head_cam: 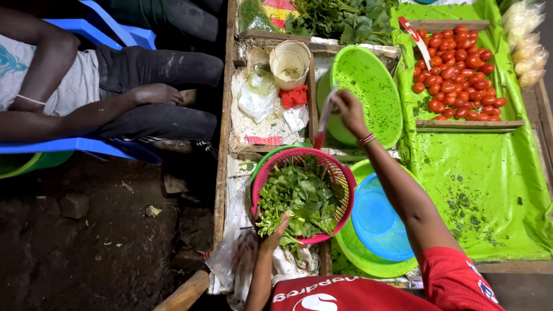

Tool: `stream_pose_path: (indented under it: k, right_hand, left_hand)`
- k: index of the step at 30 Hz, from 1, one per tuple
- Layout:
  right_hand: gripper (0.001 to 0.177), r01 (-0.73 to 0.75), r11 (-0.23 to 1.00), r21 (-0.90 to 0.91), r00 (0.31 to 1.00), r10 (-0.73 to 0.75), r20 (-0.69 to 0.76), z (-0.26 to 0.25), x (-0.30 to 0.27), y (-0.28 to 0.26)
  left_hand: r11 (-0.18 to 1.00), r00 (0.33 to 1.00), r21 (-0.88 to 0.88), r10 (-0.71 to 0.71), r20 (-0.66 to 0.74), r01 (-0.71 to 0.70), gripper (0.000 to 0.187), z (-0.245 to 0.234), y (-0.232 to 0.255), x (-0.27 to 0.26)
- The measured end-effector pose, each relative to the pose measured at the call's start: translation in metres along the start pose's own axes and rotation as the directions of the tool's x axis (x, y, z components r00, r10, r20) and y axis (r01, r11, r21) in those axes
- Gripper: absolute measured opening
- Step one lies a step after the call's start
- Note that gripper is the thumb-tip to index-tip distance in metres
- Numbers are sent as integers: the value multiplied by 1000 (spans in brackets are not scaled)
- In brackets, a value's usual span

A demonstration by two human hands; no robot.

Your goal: The person sorts green leaves in a basket, transfers them into a blue bowl, and uses a knife to chop the greens by hand. The person also receives a coin from a customer.

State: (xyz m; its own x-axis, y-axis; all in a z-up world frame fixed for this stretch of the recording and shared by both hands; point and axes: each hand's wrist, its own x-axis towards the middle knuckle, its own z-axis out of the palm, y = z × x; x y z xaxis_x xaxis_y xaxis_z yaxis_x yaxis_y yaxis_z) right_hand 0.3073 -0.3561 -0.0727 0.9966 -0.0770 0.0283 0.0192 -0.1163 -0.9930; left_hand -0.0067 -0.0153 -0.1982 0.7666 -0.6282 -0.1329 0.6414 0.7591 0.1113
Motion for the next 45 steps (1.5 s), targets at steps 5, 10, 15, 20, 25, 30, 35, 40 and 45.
stream_pose_path:
  k: [5, 10, 15, 20, 25, 30, 35, 40, 45]
  right_hand:
    - [7, 301, 949, 97, 944, -282, -172, -53, -43, -124]
    - [8, 186, 982, 24, 909, -162, -383, -70, -173, -153]
    - [10, -201, 909, 366, 904, 316, -287, -38, -306, -95]
    - [21, -245, 792, 559, 878, 425, -218, -22, -375, -49]
    - [41, -172, 634, 754, 901, 411, -139, 4, -416, -69]
    - [65, -411, 731, 546, 902, 412, 127, 32, -466, -80]
    - [61, -563, 654, 505, 826, 475, 304, 14, -490, -73]
    - [58, -628, 405, 664, 744, 564, 359, 9, -506, -63]
    - [47, -514, 749, 419, 815, 579, -34, -2, -496, -45]
  left_hand:
    - [619, 937, 761, 110, -330, 195, 64, -1, -7, 0]
    - [511, 865, 827, 276, -418, 236, 59, 14, -4, -1]
    - [604, 866, 796, 380, -325, 35, 60, 13, -6, 4]
    - [629, 905, 768, 252, -343, 116, 65, 16, -12, -4]
    - [621, 889, 783, 339, -307, 34, 61, 36, -27, -20]
    - [608, 836, 779, 500, -225, -154, 51, 97, -37, -31]
    - [535, 832, 814, 541, -123, -227, 48, 156, -37, -38]
    - [702, 877, 629, 476, -68, -333, 57, 185, -21, -36]
    - [-4, 722, 990, 684, -102, 144, 56, 168, 12, -3]
